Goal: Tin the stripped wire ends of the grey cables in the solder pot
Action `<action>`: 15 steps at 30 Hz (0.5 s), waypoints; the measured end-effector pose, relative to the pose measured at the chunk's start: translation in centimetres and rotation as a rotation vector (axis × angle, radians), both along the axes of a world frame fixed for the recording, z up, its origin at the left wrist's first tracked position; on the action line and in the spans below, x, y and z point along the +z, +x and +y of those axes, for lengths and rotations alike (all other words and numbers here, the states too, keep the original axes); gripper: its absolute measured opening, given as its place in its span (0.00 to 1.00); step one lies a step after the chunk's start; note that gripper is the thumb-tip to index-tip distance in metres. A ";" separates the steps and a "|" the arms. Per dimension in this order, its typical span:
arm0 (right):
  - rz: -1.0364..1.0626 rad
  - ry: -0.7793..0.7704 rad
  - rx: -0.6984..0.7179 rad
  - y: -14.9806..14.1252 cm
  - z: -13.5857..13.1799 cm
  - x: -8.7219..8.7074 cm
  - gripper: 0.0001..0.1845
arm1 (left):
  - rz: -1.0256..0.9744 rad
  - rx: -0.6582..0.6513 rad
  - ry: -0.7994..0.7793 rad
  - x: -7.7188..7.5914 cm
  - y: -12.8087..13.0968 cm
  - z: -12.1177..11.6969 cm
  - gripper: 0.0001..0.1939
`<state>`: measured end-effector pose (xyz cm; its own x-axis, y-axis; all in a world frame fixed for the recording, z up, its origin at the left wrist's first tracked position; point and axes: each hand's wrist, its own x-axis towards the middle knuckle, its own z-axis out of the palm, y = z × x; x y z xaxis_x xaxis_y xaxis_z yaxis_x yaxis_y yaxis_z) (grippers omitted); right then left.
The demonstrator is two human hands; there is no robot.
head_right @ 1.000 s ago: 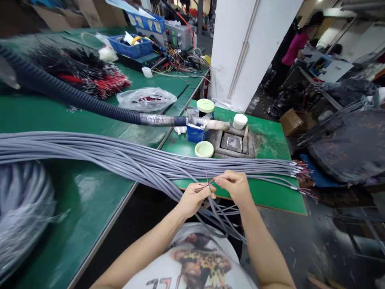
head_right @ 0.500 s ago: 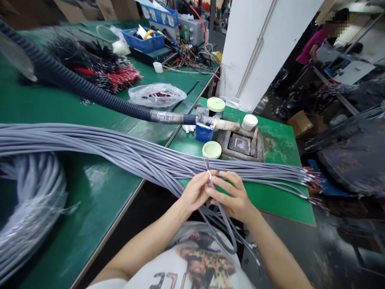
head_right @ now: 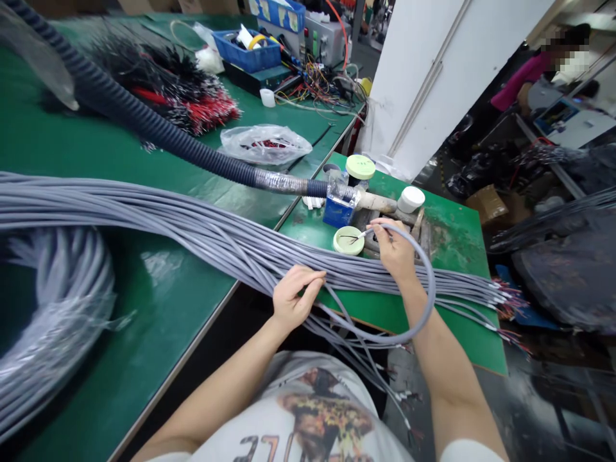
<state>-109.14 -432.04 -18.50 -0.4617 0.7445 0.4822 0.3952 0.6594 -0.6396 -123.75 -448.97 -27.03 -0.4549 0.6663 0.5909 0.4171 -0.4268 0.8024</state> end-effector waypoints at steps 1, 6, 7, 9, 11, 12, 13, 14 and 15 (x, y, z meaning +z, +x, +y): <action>-0.015 -0.003 0.006 -0.3 0.3 -0.3 0.14 | 0.000 -0.006 0.000 -0.1 0.0 0.1 0.09; -0.065 0.012 0.019 -1.4 1.2 -1.0 0.14 | -0.016 -0.041 -0.003 -0.2 -0.1 0.1 0.10; -0.075 0.019 0.018 -1.5 1.4 -1.0 0.14 | -0.013 -0.048 -0.002 -0.2 -0.1 0.0 0.10; -0.088 0.039 0.015 -1.7 1.6 -1.1 0.13 | -0.003 -0.054 0.007 -0.1 -0.2 0.0 0.10; -0.105 0.059 0.013 -1.8 1.8 -1.2 0.13 | 0.008 -0.055 0.012 -0.1 -0.3 0.0 0.10; -0.116 0.068 0.013 -1.8 1.8 -1.3 0.13 | 0.013 -0.051 0.018 -0.1 -0.3 0.0 0.09; -0.128 0.077 0.013 -1.9 1.9 -1.4 0.13 | 0.019 -0.048 0.025 -0.1 -0.3 0.1 0.09; -0.140 0.085 0.013 -1.9 1.9 -1.5 0.13 | 0.025 -0.045 0.030 -0.1 -0.2 0.1 0.09; -0.149 0.092 0.013 -1.9 1.9 -1.5 0.13 | 0.030 -0.044 0.032 -0.2 -0.2 0.1 0.09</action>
<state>-111.09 -430.10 -20.04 -0.5425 0.6940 0.4733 0.4726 0.7179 -0.5111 -123.98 -448.84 -27.20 -0.4069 0.6657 0.6255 0.4209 -0.4711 0.7751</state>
